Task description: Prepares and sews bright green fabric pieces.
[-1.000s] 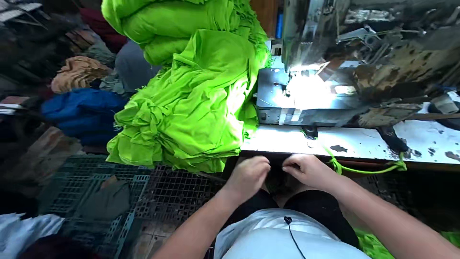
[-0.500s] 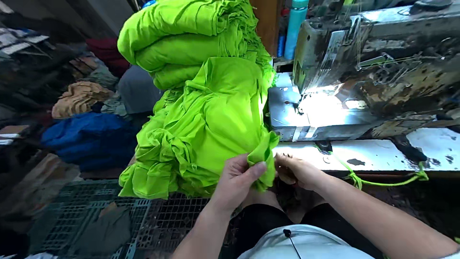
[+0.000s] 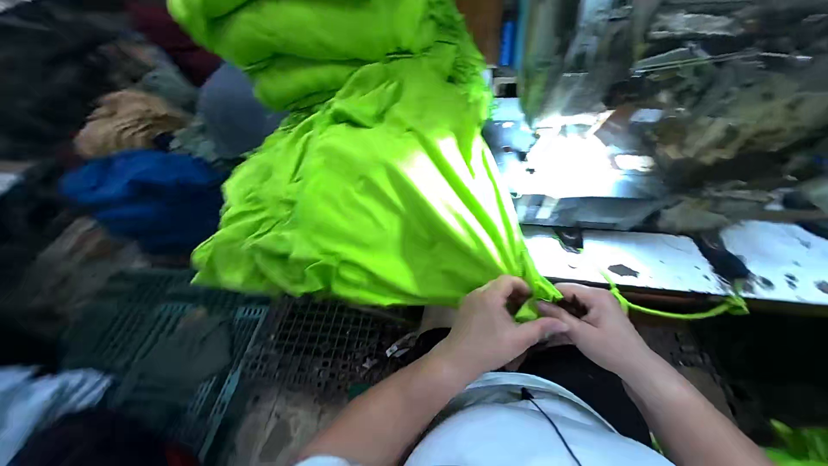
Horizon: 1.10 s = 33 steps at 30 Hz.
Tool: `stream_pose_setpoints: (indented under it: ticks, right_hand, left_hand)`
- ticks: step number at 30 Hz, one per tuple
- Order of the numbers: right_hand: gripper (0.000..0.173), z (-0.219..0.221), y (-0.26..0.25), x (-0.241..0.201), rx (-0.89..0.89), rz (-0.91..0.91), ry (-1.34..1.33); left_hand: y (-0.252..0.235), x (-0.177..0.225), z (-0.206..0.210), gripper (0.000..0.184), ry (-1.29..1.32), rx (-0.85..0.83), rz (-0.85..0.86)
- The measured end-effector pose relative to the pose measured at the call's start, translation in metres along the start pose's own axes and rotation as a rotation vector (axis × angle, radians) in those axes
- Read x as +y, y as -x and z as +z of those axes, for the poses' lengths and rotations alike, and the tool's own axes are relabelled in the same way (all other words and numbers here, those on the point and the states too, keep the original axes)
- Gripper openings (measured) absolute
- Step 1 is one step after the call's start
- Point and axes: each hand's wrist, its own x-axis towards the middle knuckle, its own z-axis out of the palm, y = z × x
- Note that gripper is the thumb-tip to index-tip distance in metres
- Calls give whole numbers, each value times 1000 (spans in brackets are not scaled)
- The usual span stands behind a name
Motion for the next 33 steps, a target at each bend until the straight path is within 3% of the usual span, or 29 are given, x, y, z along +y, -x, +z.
stream_pose_setpoints:
  ticks: [4, 8, 10, 14, 16, 17, 18, 20, 22, 24, 25, 27, 30, 33]
  right_hand:
    - [15, -2, 4, -2, 9, -73, -77]
    - [14, -11, 9, -6, 45, -123, -112]
    - [9, -10, 8, -8, 108, -177, 23]
    - [24, 13, 5, 0, 118, -80, 429]
    - [23, 26, 10, 20, 125, 71, 307]
    - [17, 28, 11, 27, 162, 129, 175]
    - [8, 27, 10, 28, 201, 176, -33]
    - [18, 20, 2, 19, 239, 276, -548]
    - [20, 5, -6, 11, 48, 322, -1082]
    - [18, 0, -13, 6, -335, 275, -1433]
    - [21, 2, -17, 2, -476, 252, -1452]
    - [28, 4, -20, -8, -579, 259, -1410]
    - [27, 1, -20, -21, -459, 244, -1251]
    - [12, -2, -15, -39, -317, 176, -1062]
  left_hand:
    - [-1, 14, -13, 18, 154, -76, 2]
    - [15, 13, -14, 17, 263, -96, -120]
    - [22, 10, -8, 14, 334, -43, -122]
    - [26, 16, 4, 7, 796, 100, 57]
    - [26, 20, 0, 11, 1042, 54, 37]
    - [25, 18, -5, 12, 1029, 21, 47]
    - [25, 12, -10, 10, 907, 13, 90]
    - [28, 1, -20, 13, 525, 69, 163]
    - [28, -3, -31, 14, 374, 132, 65]
    - [28, -3, -43, 8, 504, 188, -73]
    - [29, -3, -50, 6, 629, 212, -118]
    - [32, -3, -64, 11, 832, 253, -135]
    - [42, -7, -78, 15, 881, 289, 1]
    - [48, -12, -83, 13, 850, 186, 183]
